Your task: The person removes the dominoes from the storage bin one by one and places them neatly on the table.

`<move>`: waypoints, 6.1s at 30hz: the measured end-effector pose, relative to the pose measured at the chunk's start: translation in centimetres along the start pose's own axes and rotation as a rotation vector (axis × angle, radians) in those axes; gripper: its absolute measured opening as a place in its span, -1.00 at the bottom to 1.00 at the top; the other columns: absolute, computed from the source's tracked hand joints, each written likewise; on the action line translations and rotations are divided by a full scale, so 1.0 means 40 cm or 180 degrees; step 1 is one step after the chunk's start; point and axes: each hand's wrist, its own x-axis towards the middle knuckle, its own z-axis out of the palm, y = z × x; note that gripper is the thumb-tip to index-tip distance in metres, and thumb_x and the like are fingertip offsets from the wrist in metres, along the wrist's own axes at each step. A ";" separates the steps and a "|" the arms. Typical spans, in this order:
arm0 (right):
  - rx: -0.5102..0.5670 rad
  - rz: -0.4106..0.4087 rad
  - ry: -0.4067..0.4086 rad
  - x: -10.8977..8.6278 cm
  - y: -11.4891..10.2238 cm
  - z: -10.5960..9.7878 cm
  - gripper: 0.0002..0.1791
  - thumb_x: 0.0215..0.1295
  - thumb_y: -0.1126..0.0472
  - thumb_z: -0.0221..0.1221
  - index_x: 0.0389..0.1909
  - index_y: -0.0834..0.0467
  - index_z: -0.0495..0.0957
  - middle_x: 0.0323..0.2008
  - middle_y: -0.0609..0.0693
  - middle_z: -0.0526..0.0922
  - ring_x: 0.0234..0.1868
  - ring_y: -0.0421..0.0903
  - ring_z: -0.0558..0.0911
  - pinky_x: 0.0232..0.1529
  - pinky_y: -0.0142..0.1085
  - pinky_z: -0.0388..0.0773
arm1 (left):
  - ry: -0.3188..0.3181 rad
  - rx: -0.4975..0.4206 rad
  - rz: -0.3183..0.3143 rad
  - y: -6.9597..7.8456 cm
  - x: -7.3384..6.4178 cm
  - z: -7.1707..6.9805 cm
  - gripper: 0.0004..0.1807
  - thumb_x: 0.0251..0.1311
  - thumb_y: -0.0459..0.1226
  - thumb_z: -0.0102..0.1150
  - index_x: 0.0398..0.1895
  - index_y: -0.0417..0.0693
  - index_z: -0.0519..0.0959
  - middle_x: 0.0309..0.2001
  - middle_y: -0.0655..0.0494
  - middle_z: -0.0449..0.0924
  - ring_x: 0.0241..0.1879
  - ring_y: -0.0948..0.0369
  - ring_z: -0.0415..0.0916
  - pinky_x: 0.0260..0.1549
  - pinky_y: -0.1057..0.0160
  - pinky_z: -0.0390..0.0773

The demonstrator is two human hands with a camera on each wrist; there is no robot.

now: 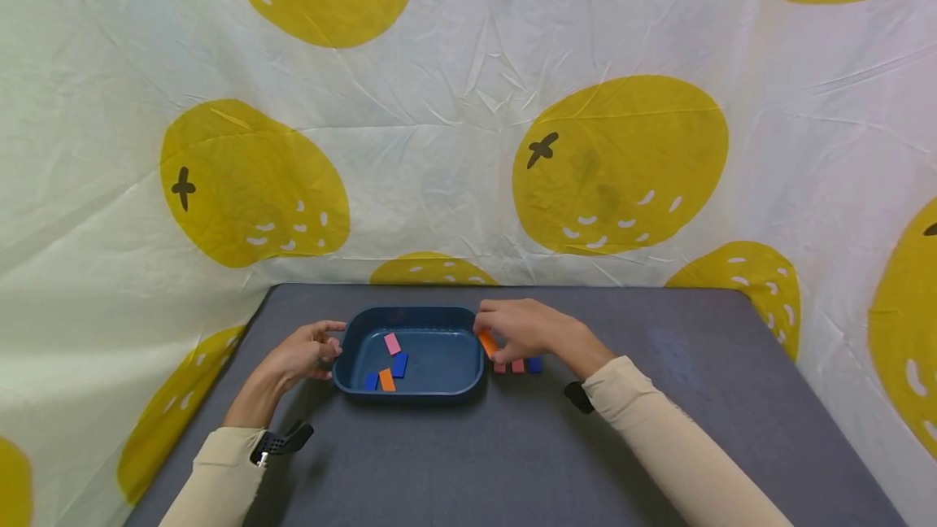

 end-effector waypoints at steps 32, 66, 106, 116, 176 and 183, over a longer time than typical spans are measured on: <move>0.0164 0.0362 0.0086 -0.106 0.083 0.041 -0.67 0.19 0.08 0.40 -0.04 0.02 0.62 -0.11 -0.16 0.53 -0.06 -0.08 0.65 -0.06 -0.13 0.64 | 0.0024 -0.0008 -0.0027 0.000 0.001 -0.002 -0.45 0.35 -0.49 0.01 0.42 -0.16 0.35 -0.10 -0.14 0.44 -0.16 -0.02 0.49 -0.40 0.13 0.65; 0.0210 0.0780 0.0000 -0.176 0.154 0.113 -0.61 0.15 0.04 0.44 -0.03 0.05 0.64 -0.14 -0.15 0.55 -0.15 -0.15 0.59 -0.05 -0.10 0.64 | 0.0028 -0.0022 -0.0034 -0.004 0.000 0.000 -0.44 0.34 -0.50 0.01 0.42 -0.15 0.35 -0.09 -0.13 0.43 -0.17 0.00 0.48 -0.40 0.13 0.66; -0.0413 0.0444 0.0300 -0.136 0.116 0.067 -0.74 0.25 0.07 0.39 -0.12 0.12 0.70 -0.22 -0.05 0.59 -0.23 -0.12 0.60 -0.14 -0.12 0.65 | 0.0027 0.0012 -0.0060 -0.001 -0.002 -0.007 -0.41 0.32 -0.48 0.08 0.43 -0.18 0.34 -0.01 -0.21 0.48 -0.10 -0.06 0.54 -0.38 0.11 0.68; -0.0423 0.0325 0.0343 -0.079 0.064 0.023 -0.77 0.28 0.07 0.38 -0.11 0.05 0.68 -0.18 -0.04 0.62 -0.19 -0.11 0.61 -0.11 -0.15 0.65 | -0.0027 -0.0049 -0.0032 0.002 -0.004 -0.008 -0.44 0.35 -0.47 0.04 0.43 -0.17 0.35 -0.02 -0.19 0.49 -0.14 -0.03 0.53 -0.39 0.11 0.70; -0.0042 -0.0165 -0.0645 0.317 -0.094 0.032 -0.54 0.27 0.01 0.39 0.16 0.02 0.61 -0.06 -0.13 0.62 -0.12 -0.19 0.55 -0.01 -0.28 0.58 | -0.0107 -0.0090 -0.0005 0.000 0.002 -0.012 -0.45 0.35 -0.50 -0.05 0.42 -0.23 0.32 -0.03 -0.25 0.48 -0.09 -0.11 0.52 -0.41 0.13 0.66; -0.0100 -0.0204 -0.0855 0.357 -0.115 0.044 -0.54 0.28 0.01 0.38 0.18 -0.02 0.60 -0.17 -0.16 0.61 -0.16 -0.21 0.54 -0.12 -0.33 0.55 | -0.0119 -0.0094 -0.0031 0.004 -0.001 -0.012 -0.45 0.36 -0.50 -0.07 0.43 -0.23 0.32 -0.01 -0.26 0.48 -0.06 -0.12 0.51 -0.40 0.13 0.66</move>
